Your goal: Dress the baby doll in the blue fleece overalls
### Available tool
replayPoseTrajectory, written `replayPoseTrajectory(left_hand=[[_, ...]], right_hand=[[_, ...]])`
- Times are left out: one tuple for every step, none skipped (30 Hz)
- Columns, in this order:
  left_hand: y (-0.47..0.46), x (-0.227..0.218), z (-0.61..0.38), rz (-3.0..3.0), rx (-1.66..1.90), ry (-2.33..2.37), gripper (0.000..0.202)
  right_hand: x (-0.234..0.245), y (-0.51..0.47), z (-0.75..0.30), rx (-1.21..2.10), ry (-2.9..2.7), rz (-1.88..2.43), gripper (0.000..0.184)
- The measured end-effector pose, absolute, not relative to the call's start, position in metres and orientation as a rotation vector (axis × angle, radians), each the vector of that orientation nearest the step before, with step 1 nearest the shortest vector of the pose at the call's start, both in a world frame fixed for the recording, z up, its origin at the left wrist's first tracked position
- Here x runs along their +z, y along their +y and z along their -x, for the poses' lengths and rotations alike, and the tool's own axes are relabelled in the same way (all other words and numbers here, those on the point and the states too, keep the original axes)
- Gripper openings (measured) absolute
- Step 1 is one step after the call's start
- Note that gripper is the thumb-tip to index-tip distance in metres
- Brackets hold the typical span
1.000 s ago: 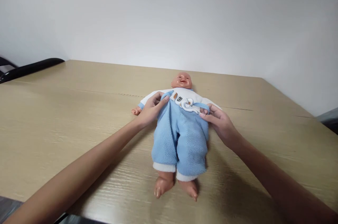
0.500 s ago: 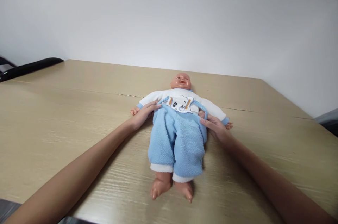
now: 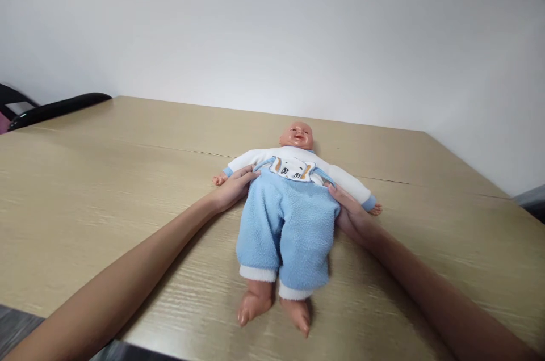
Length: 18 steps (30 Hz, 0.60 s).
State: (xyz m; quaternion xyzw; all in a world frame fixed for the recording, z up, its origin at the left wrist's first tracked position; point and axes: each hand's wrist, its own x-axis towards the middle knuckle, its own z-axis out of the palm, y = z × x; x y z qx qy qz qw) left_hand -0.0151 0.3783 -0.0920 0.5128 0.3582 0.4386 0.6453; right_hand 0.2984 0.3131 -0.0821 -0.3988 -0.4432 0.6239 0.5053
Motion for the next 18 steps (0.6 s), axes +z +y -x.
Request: replayPoseTrajectory(left_hand=[[0.378,-0.091,0.015,-1.158,0.999,0.822,0.04],[0.377,-0.09,0.015,-1.166,1.006,0.828,0.039],[0.376,-0.088,0.015,-1.188,1.011,0.834,0.039],[0.375,-0.086,0.015,-1.215,1.016,0.839,0.038],[0.373,-0.085,0.015,-1.243,1.02,0.842,0.038],[0.372,-0.084,0.015,-1.267,1.022,0.84,0.037],[0.37,-0.083,0.015,-1.283,1.02,0.835,0.037],[0.369,-0.082,0.015,-1.289,1.017,0.83,0.038],[0.368,-0.081,0.014,-1.289,1.016,0.828,0.04],[0.368,-0.081,0.014,-1.291,1.015,0.83,0.041],[0.367,-0.081,0.014,-1.299,1.012,0.835,0.042],[0.367,-0.081,0.014,-1.308,1.011,0.843,0.042],[0.368,-0.081,0.014,-1.319,1.011,0.851,0.043],[0.368,-0.081,0.015,-1.33,1.012,0.858,0.043],[0.368,-0.082,0.015,-1.338,1.013,0.861,0.043],[0.368,-0.082,0.015,-1.342,1.012,0.861,0.042],[0.368,-0.082,0.015,-1.345,1.01,0.858,0.042],[0.368,-0.083,0.015,-1.344,1.006,0.852,0.042]], right_hand=[[-0.082,0.313,-0.299,1.503,-1.093,0.957,0.036],[-0.083,0.313,-0.3,1.495,-1.121,0.953,0.033],[-0.083,0.314,-0.3,1.487,-1.149,0.955,0.031],[-0.083,0.314,-0.302,1.481,-1.171,0.962,0.03],[-0.083,0.314,-0.303,1.468,-1.201,0.975,0.03],[-0.083,0.314,-0.306,1.444,-1.252,0.995,0.031],[-0.082,0.315,-0.308,1.412,-1.314,1.017,0.032],[-0.082,0.315,-0.312,1.378,-1.377,1.04,0.031],[-0.082,0.316,-0.315,1.349,-1.431,1.061,0.029],[-0.082,0.317,-0.318,1.327,-1.471,1.079,0.03],[-0.083,0.318,-0.32,1.318,-1.49,1.092,0.032],[-0.083,0.319,-0.322,1.326,-1.482,1.098,0.034],[-0.083,0.32,-0.322,1.341,-1.468,1.099,0.034],[-0.084,0.32,-0.321,1.353,-1.456,1.097,0.033],[-0.084,0.319,-0.319,1.364,-1.428,1.087,0.033],[-0.084,0.319,-0.316,1.368,-1.377,1.069,0.032],[-0.084,0.318,-0.313,1.367,-1.308,1.045,0.03],[-0.083,0.317,-0.31,1.366,-1.231,1.016,0.027]])
